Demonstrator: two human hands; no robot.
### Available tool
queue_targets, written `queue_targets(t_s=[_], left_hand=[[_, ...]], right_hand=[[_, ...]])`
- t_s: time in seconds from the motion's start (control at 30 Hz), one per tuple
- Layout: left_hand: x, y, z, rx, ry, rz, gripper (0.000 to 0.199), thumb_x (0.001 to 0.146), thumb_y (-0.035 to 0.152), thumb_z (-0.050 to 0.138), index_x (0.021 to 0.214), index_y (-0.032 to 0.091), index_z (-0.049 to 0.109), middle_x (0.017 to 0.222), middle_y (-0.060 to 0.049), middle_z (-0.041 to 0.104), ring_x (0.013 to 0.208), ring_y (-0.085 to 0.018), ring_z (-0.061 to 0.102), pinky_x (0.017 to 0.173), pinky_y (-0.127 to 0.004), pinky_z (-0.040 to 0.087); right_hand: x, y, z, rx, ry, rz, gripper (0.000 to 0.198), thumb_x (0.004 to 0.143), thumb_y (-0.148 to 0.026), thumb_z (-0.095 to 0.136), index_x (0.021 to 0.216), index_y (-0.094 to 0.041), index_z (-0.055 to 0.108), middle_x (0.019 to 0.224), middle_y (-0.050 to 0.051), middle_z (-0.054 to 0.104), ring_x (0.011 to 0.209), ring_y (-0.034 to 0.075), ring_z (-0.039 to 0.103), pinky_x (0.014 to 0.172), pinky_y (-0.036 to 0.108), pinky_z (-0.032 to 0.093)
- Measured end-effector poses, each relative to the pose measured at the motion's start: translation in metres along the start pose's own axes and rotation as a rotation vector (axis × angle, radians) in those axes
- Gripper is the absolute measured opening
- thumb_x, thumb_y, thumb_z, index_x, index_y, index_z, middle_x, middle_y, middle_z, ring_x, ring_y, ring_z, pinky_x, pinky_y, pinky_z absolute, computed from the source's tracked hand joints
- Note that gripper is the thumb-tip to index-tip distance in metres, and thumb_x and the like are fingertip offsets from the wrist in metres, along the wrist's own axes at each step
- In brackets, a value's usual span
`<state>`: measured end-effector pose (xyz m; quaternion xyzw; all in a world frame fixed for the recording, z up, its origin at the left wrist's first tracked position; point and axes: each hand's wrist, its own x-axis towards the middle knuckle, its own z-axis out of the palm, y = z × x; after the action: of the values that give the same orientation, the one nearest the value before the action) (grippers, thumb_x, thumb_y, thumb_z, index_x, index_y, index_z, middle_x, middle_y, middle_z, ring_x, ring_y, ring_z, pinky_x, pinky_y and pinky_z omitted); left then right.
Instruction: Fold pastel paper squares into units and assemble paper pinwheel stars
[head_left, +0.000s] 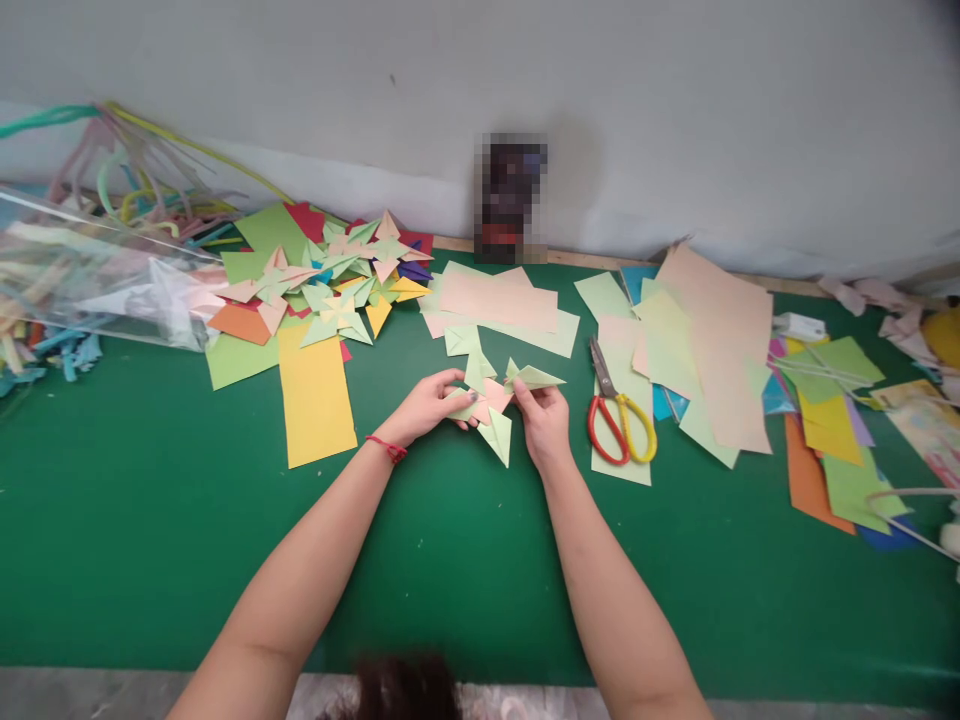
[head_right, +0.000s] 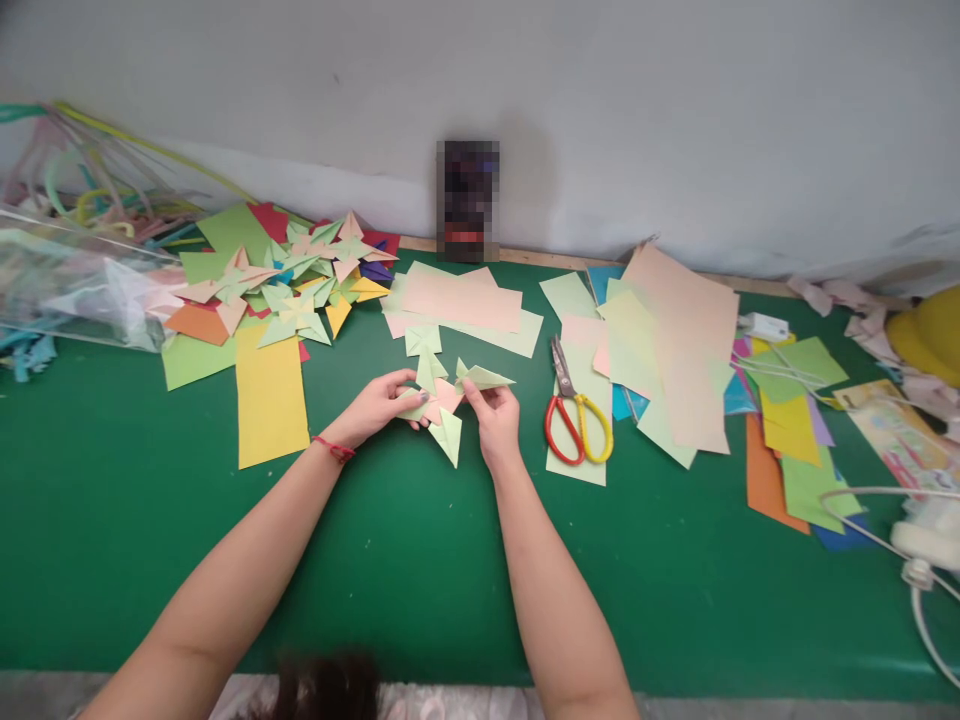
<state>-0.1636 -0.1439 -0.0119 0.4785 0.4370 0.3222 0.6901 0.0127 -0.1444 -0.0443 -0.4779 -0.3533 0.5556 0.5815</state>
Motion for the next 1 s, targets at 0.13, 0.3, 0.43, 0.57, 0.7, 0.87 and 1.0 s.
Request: queue_targets(t_s=[0.13,0.3,0.43,0.57,0.7,0.87,1.0], left_hand=[[-0.001,0.003,0.0,-0.009,-0.001,-0.002,0.03,0.078,0.034,0.059,0.099,0.014,0.053,0.078,-0.004,0.066,0.064,-0.012,0.064,0.061,-0.023,0.054],[-0.001,0.002,0.001,-0.005,0.005,0.007,0.029,0.079,0.033,0.059,0.099,0.014,0.052,0.077,-0.004,0.066,0.064,-0.012,0.064,0.061,-0.023,0.053],[-0.001,0.0,0.0,0.004,0.01,0.014,0.028,0.079,0.034,0.059,0.098,0.014,0.053,0.075,-0.003,0.066,0.063,-0.012,0.064,0.062,-0.023,0.053],[0.0,-0.003,-0.001,0.019,0.015,0.028,0.03,0.079,0.035,0.058,0.1,0.015,0.053,0.078,-0.003,0.067,0.064,-0.012,0.064,0.064,-0.024,0.053],[0.0,-0.004,-0.002,0.034,0.023,0.032,0.032,0.079,0.036,0.058,0.101,0.015,0.053,0.082,-0.005,0.067,0.065,-0.013,0.065,0.065,-0.025,0.052],[0.0,-0.003,-0.002,0.029,0.021,0.022,0.032,0.079,0.037,0.058,0.103,0.015,0.054,0.078,-0.004,0.068,0.067,-0.013,0.065,0.067,-0.025,0.052],[-0.001,-0.003,-0.002,0.031,0.007,0.016,0.034,0.079,0.037,0.058,0.104,0.015,0.054,0.074,-0.003,0.068,0.067,-0.014,0.065,0.067,-0.026,0.052]], right_hand=[[0.0,0.0,-0.001,-0.006,-0.008,0.009,0.026,0.067,-0.034,0.07,0.086,-0.018,0.063,0.086,0.004,0.068,0.079,0.018,0.063,0.073,0.033,0.049],[0.001,0.0,-0.001,-0.046,-0.015,0.019,0.028,0.066,-0.036,0.07,0.086,-0.018,0.062,0.086,0.005,0.068,0.078,0.019,0.063,0.071,0.034,0.05],[0.0,0.001,-0.002,-0.082,-0.018,0.025,0.032,0.064,-0.037,0.071,0.087,-0.017,0.062,0.088,0.005,0.068,0.081,0.02,0.063,0.076,0.037,0.05],[0.001,0.001,-0.003,-0.075,-0.039,0.026,0.031,0.065,-0.036,0.071,0.089,-0.017,0.062,0.09,0.005,0.068,0.082,0.02,0.063,0.078,0.037,0.05],[0.001,0.001,-0.004,-0.061,-0.054,0.041,0.03,0.066,-0.035,0.07,0.089,-0.017,0.062,0.088,0.005,0.068,0.079,0.02,0.064,0.074,0.036,0.051],[-0.002,-0.01,0.0,-0.033,-0.129,0.03,0.036,0.068,-0.036,0.069,0.098,-0.022,0.055,0.092,0.004,0.068,0.09,0.022,0.064,0.071,0.035,0.053],[-0.003,-0.016,0.002,-0.029,-0.155,0.018,0.038,0.072,-0.039,0.065,0.105,-0.025,0.053,0.098,0.004,0.067,0.089,0.02,0.064,0.074,0.036,0.053]])
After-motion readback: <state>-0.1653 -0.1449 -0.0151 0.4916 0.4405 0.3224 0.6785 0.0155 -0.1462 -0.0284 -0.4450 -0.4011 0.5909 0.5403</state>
